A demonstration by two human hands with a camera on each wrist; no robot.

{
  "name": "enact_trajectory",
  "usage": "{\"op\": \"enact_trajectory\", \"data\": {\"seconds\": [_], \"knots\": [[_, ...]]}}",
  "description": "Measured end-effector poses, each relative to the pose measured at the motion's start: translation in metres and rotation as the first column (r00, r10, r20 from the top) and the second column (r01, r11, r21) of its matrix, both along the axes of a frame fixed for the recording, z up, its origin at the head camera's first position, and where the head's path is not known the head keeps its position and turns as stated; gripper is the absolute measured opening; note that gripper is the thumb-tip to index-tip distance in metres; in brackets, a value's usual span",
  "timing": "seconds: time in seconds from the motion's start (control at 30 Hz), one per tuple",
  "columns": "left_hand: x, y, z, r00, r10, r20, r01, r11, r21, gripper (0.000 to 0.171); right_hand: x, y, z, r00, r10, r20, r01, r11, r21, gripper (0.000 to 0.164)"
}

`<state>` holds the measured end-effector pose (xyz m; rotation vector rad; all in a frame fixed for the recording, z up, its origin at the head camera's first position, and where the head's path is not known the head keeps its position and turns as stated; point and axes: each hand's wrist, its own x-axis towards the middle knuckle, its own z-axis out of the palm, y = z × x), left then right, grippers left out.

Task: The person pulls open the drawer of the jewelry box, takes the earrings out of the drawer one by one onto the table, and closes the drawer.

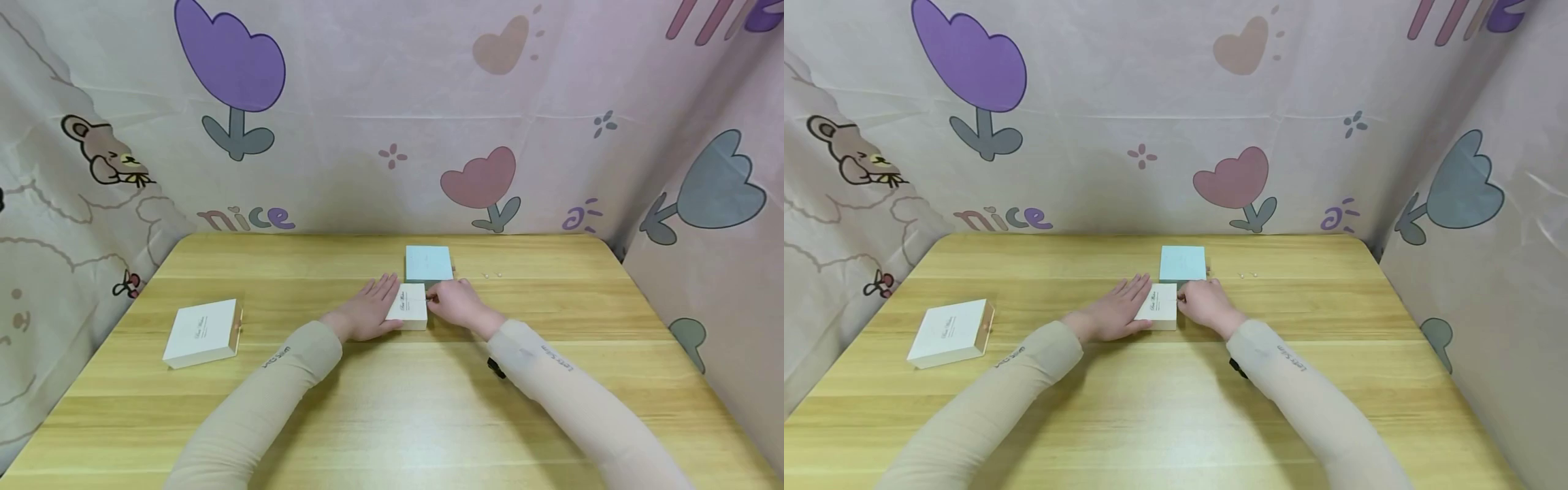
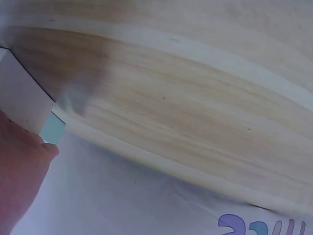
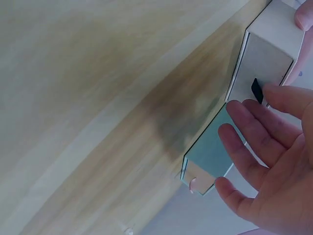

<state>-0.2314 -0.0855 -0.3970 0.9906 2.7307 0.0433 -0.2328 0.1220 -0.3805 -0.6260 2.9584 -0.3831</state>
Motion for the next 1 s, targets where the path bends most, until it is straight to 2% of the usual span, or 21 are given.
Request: {"op": "enact_trajectory", "data": {"seconds": [0.17, 0.3, 0.4, 0.43, 0.5, 0.63, 0.67, 0.7, 0.83, 0.9, 1.0], "knots": [[-0.001, 0.000, 0.000, 1.000, -0.009, 0.000, 0.009, 1.000, -0.002, 0.080, -0.004, -0.005, 0.000, 0.999, -0.037, 0.025, 0.037, 0.999, -0.002, 0.017], [-0.002, 0.001, 0.000, 1.000, -0.005, 0.003, 0.005, 1.000, -0.016, 0.081, -0.008, -0.008, -0.001, 0.996, -0.064, 0.066, 0.067, 0.997, -0.040, 0.015], [-0.003, 0.001, -0.001, 1.000, 0.002, 0.010, -0.002, 1.000, -0.028, 0.082, -0.015, -0.008, -0.005, 0.992, -0.079, 0.101, 0.087, 0.993, -0.078, 0.019], [-0.004, 0.001, -0.001, 1.000, 0.003, 0.009, -0.003, 1.000, -0.029, 0.082, -0.022, -0.005, -0.017, 0.995, -0.062, 0.081, 0.071, 0.991, -0.111, 0.022], [-0.004, 0.001, -0.001, 1.000, 0.005, 0.010, -0.005, 1.000, -0.031, 0.082, -0.025, -0.005, -0.019, 0.994, -0.065, 0.088, 0.075, 0.990, -0.119, 0.026], [-0.002, 0.001, 0.000, 1.000, 0.003, 0.008, -0.003, 1.000, -0.031, 0.082, -0.020, -0.008, -0.015, 0.993, -0.075, 0.089, 0.086, 0.988, -0.128, 0.033], [-0.002, 0.001, 0.001, 1.000, 0.001, 0.009, 0.000, 1.000, -0.030, 0.081, -0.009, -0.013, 0.002, 0.988, -0.101, 0.117, 0.114, 0.988, -0.107, 0.034], [-0.001, 0.001, 0.002, 1.000, -0.002, 0.010, 0.002, 1.000, -0.028, 0.081, -0.007, -0.013, 0.003, 0.988, -0.102, 0.113, 0.114, 0.988, -0.109, 0.036], [-0.001, 0.001, 0.002, 1.000, -0.001, 0.017, 0.001, 1.000, -0.020, 0.081, -0.004, -0.008, 0.004, 0.992, -0.085, 0.093, 0.096, 0.988, -0.119, 0.042], [-0.002, 0.001, 0.000, 1.000, 0.002, 0.014, -0.002, 1.000, -0.018, 0.081, -0.009, -0.004, -0.002, 0.991, -0.086, 0.106, 0.098, 0.989, -0.111, 0.043], [-0.002, 0.001, 0.000, 1.000, 0.002, 0.012, -0.002, 1.000, -0.026, 0.081, -0.009, 0.001, -0.002, 0.990, -0.088, 0.114, 0.100, 0.990, -0.101, 0.044]]}}
